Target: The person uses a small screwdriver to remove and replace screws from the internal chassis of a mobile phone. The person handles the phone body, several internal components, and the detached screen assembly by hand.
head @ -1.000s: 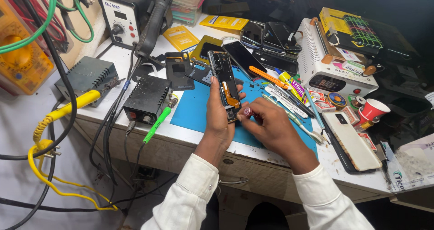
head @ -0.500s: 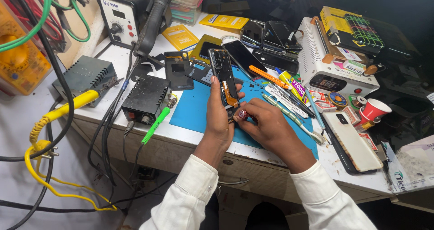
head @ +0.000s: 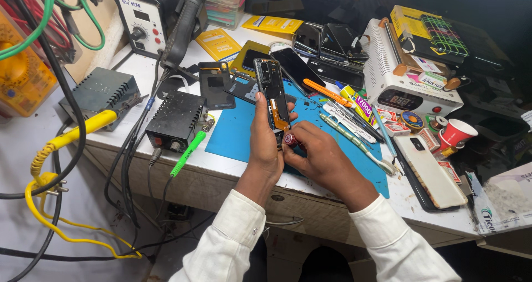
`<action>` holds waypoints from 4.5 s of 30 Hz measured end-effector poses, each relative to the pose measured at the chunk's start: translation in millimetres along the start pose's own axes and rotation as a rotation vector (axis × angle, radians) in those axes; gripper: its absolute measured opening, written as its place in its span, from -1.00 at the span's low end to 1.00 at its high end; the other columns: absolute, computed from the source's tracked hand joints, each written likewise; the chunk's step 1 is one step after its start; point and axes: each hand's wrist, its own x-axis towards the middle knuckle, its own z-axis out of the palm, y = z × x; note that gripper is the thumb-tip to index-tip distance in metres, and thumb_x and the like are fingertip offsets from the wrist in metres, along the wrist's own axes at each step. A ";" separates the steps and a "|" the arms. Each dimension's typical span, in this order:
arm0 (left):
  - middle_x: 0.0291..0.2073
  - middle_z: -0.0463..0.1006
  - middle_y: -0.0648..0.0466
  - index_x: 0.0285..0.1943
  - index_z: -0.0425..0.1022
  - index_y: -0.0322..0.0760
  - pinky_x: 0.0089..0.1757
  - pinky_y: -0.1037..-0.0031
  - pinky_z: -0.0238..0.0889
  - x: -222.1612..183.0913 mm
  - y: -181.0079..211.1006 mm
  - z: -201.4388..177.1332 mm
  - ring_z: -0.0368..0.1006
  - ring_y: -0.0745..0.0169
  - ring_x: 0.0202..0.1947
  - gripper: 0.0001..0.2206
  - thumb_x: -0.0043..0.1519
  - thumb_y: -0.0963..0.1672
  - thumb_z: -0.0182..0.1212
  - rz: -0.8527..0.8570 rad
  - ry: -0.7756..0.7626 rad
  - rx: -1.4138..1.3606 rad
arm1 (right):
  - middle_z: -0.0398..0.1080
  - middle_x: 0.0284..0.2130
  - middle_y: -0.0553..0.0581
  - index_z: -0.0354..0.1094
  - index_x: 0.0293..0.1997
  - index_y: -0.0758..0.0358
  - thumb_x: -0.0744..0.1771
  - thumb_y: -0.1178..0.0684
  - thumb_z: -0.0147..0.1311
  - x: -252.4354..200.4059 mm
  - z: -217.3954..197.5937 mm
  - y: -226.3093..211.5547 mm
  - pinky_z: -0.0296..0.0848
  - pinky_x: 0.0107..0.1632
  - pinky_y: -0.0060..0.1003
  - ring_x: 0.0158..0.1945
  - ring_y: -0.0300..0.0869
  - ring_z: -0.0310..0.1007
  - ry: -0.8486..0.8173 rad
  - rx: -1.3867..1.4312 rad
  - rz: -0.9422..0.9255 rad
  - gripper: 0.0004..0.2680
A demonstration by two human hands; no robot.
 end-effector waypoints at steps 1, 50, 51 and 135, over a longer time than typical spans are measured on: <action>-0.15 0.49 0.01 0.10 0.40 -0.29 -0.11 0.41 0.44 -0.4 0.2 0.0 0.43 0.27 -0.09 -0.42 0.34 0.21 -0.21 0.002 0.000 0.001 | 0.41 -0.30 0.20 0.39 -0.18 0.35 0.25 0.16 0.26 0.2 -0.7 -0.2 0.46 -0.26 -0.17 -0.31 0.03 0.48 0.001 0.000 -0.002 -0.83; -0.15 0.55 -0.04 0.09 0.44 -0.29 -0.11 0.30 0.46 4.2 -1.5 -1.7 0.50 0.19 -0.13 -0.41 0.34 0.21 -0.21 -0.020 0.037 -0.089 | 0.44 -0.29 0.17 0.45 -0.19 0.29 0.28 0.14 0.20 6.9 -24.6 4.1 0.45 -0.20 -0.20 -0.25 -0.01 0.50 -0.100 -0.004 -0.009 -0.90; -0.15 0.54 -0.03 0.10 0.43 -0.28 -0.11 0.29 0.47 3.1 -0.1 -1.0 0.49 0.20 -0.12 -0.42 0.33 0.21 -0.23 -0.029 0.048 -0.075 | 0.45 -0.28 0.16 0.46 -0.19 0.28 0.28 0.14 0.20 6.9 -24.7 4.0 0.46 -0.20 -0.20 -0.25 -0.02 0.51 -0.106 0.010 0.006 -0.90; 0.02 0.58 -0.24 0.27 0.33 -0.42 -0.03 0.16 0.50 1.7 2.9 2.3 0.59 -0.09 0.02 -0.33 0.36 0.19 -0.33 0.058 -0.016 -0.110 | 0.44 -0.12 0.31 0.42 0.07 0.30 0.33 0.13 0.07 29.9 -16.9 63.1 0.39 0.06 -0.07 0.01 0.12 0.45 -0.062 -0.238 0.275 -0.79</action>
